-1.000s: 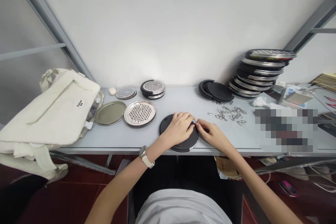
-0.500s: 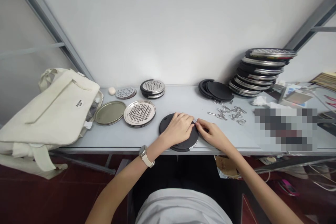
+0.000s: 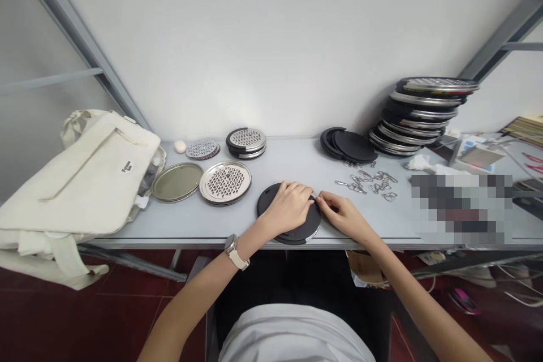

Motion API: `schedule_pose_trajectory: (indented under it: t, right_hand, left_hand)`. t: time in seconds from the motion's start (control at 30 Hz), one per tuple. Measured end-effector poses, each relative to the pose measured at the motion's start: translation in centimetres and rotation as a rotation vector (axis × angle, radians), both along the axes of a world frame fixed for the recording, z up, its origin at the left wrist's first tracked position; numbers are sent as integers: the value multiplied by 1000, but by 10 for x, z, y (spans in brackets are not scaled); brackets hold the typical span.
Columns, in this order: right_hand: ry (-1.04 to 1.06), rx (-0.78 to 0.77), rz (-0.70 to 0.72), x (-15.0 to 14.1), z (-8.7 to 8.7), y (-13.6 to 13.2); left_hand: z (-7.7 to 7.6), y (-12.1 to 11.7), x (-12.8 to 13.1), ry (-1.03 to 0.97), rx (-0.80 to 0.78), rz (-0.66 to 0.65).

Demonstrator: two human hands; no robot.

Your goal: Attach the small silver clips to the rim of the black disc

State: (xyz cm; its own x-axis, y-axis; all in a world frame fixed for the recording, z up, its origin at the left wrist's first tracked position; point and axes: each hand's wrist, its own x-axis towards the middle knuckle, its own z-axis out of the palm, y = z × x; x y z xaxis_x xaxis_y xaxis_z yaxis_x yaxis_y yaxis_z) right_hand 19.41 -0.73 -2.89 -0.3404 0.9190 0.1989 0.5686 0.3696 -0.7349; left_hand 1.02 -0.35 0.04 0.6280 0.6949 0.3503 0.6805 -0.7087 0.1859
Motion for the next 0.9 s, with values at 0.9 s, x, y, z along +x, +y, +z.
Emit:
schedule_pose_trajectory:
  t: [0.9]
  right_hand:
    - [58,-9,-21,3,-1,2]
  left_hand:
    - [-2,1,1,-16,-5,-30]
